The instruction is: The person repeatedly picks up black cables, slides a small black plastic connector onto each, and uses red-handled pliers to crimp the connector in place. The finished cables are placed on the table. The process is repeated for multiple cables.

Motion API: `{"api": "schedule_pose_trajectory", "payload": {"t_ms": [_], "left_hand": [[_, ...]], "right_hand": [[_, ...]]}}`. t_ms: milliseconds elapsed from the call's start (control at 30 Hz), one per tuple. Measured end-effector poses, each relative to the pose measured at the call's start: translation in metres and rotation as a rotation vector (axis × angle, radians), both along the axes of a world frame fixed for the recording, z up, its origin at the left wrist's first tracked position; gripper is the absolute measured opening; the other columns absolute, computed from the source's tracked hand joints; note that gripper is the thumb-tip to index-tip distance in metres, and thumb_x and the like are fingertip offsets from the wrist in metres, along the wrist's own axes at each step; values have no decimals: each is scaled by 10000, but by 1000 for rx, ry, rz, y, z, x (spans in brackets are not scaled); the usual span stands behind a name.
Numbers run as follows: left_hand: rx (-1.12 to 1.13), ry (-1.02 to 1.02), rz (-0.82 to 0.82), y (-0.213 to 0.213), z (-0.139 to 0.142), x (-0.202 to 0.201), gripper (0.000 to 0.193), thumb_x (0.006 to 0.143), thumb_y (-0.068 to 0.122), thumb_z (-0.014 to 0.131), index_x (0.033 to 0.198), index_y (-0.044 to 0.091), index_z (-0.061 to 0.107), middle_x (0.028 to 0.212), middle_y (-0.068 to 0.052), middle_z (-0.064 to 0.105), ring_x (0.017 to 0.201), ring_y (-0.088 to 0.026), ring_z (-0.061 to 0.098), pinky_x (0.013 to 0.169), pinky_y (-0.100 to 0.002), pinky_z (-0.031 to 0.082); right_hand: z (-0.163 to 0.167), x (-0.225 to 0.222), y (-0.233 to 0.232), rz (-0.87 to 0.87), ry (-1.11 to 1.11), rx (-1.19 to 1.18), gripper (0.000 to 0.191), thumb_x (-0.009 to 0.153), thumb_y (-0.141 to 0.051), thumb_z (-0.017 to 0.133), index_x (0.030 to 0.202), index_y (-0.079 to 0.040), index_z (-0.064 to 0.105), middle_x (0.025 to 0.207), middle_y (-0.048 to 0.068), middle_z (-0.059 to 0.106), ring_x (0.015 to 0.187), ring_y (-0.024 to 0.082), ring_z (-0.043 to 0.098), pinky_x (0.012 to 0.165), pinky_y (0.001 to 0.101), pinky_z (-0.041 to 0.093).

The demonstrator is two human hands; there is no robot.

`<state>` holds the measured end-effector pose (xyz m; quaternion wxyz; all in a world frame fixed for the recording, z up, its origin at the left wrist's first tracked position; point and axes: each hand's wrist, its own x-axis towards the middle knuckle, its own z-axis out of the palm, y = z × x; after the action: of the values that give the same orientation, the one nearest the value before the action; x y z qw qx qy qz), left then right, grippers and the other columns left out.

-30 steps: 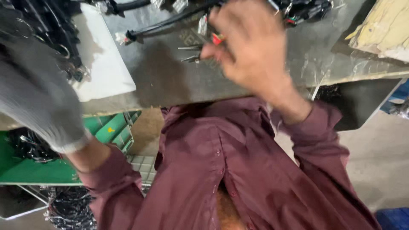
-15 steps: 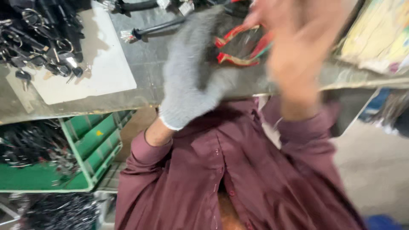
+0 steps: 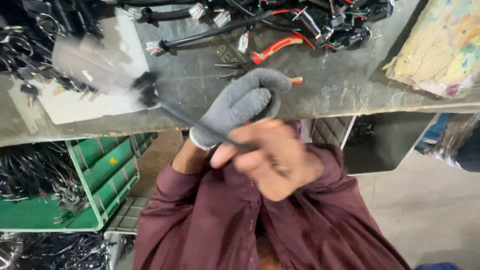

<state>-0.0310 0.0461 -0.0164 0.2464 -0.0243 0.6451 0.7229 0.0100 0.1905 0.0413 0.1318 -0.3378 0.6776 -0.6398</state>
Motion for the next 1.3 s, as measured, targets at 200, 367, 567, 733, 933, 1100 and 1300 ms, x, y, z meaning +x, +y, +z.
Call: {"api": "schedule_pose_trajectory", "payload": {"t_ms": [200,367,567,733,933,1100,1300], "left_hand": [[744,488,125,-52,28,11,419,1146,384,536,1154,-10,678,1055,-116,720,953,-242,682,888,-350,543],[746,414,262,-51,20,28,488,1137,485,466,1218,28,615,1109,-129,705,1014,-246,680,927,-337,550],[-1165,1265,-96,-58,-17,54,313,1028,222,535,1230,-2,617,1139,-168,697,1046,-259,692,929,-340,568],[-515,775,243,-42,-7,66,206,994,87,558,1181,15,607,1054,-121,667,949,-178,666,861,-300,549],[-58,593,-108,2,30,47,158,933,40,700,1077,43,634,1006,-85,661,904,-212,660,771,-335,538],[81,664,-276,37,31,53,208,978,222,690,1145,102,656,989,-84,684,885,-314,689,769,-386,548],[-89,975,-148,9,28,29,191,1011,260,703,1109,111,634,978,-104,639,890,-333,649,815,-414,518]], "right_hand": [[1,-20,-1,-283,493,515,217,959,-89,740,1116,-34,601,910,108,638,726,294,624,657,402,472],[-23,-21,-3,-412,546,479,235,937,-32,766,896,-43,534,732,97,479,610,322,513,580,464,390],[-40,-15,0,-264,513,563,301,923,-98,804,855,-32,519,721,86,505,609,305,546,538,454,373],[-20,-23,10,-286,424,431,203,918,-33,727,1077,23,612,911,157,593,790,365,587,641,450,446],[27,-53,23,-44,31,-225,307,936,-315,605,879,-14,587,965,102,640,845,271,646,761,423,529],[46,-48,64,-233,-174,-602,118,941,-281,618,915,-176,571,764,-50,679,663,144,657,787,417,465],[-19,-19,141,-256,-153,-743,195,1002,-323,547,1107,-159,561,982,-28,629,906,163,618,930,389,441]]}}
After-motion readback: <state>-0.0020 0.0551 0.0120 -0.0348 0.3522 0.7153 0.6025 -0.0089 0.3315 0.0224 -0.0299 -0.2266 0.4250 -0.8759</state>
